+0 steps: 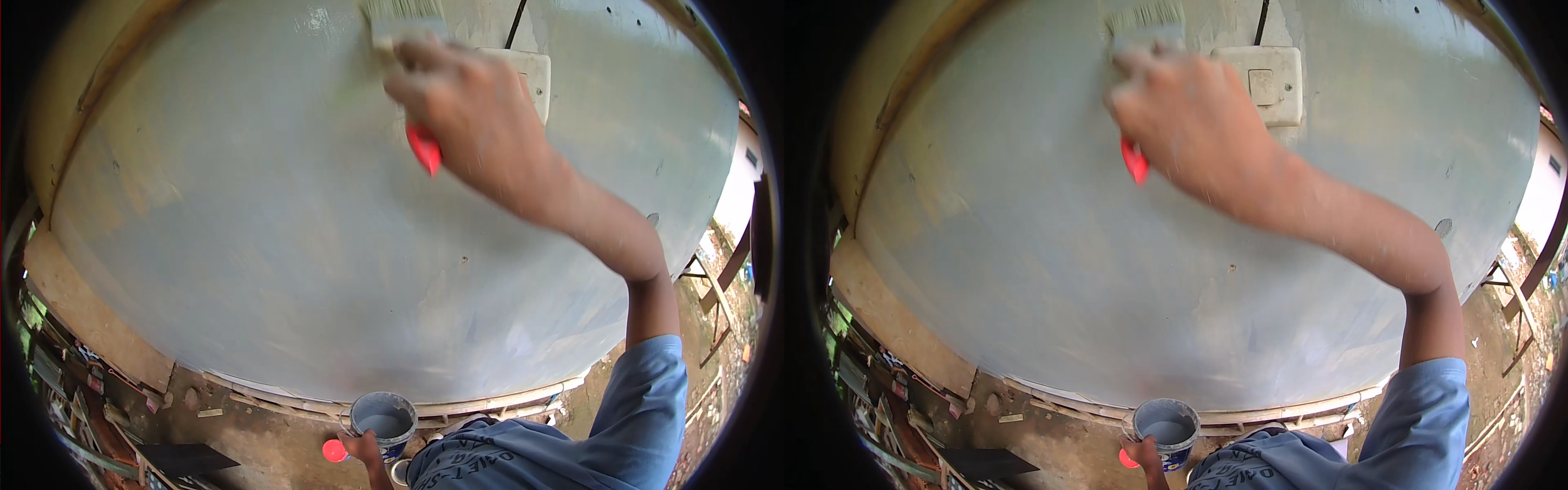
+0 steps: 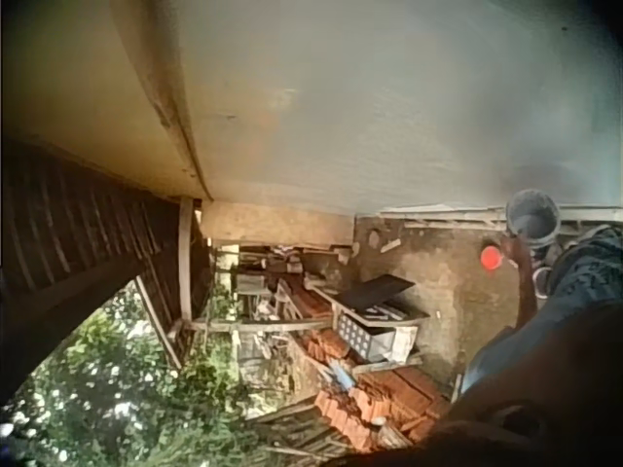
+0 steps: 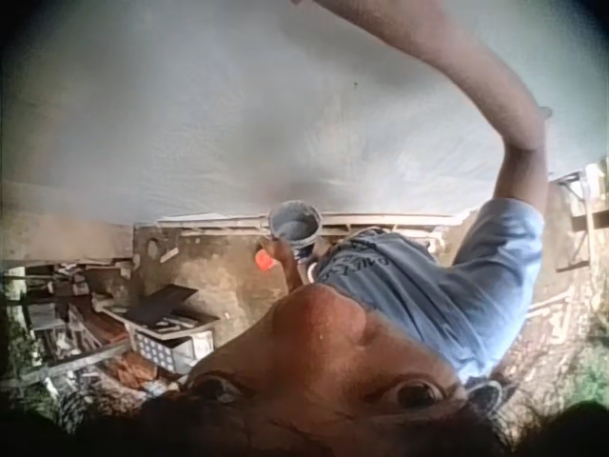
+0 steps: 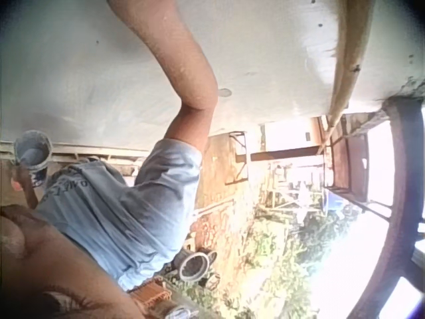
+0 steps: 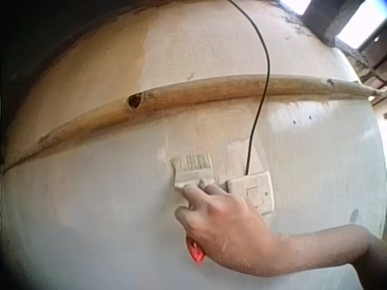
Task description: The person paints the exterior wall of a building using a brush. They dip the brush into a paint bucket and apply the light-colored paint to the surface, working around an electrical switch and moving along the wall.
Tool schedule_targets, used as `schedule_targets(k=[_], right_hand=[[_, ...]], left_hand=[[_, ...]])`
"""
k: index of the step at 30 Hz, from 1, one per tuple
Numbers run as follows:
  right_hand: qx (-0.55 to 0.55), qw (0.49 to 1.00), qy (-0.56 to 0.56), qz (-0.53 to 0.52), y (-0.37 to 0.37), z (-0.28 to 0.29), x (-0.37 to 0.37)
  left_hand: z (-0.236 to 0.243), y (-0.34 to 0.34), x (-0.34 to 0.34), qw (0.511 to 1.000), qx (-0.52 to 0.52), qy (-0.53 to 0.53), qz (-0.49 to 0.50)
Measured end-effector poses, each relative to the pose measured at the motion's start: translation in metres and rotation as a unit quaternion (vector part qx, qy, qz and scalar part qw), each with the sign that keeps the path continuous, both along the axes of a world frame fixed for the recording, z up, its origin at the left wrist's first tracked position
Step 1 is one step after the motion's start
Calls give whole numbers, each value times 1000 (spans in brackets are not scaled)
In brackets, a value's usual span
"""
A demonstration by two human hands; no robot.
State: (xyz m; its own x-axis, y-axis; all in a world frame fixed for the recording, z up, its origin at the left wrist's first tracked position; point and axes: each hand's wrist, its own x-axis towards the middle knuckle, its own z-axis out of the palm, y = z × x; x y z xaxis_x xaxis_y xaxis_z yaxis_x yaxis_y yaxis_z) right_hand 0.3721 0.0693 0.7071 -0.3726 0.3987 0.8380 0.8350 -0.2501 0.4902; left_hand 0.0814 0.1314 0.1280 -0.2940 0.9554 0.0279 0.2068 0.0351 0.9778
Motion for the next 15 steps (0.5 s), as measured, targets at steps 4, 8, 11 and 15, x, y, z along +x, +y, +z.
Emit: schedule_targets(k=[4,8,11,15], right_hand=[[-288,949,127,-29,-51,-118,-30],[-293,943,156,31,-58,-71,-37],[-147,982,95,64,-22,22,-36],[35,994,33,-97,-7,98,-23]], left_hand=[[-6,-4,5,997,-27,-76,-23],[5,-3,1,998,-46,-39,-13],[1,4,-9,998,-54,-20,-36],[5,6,13,993,-67,43,-86]])
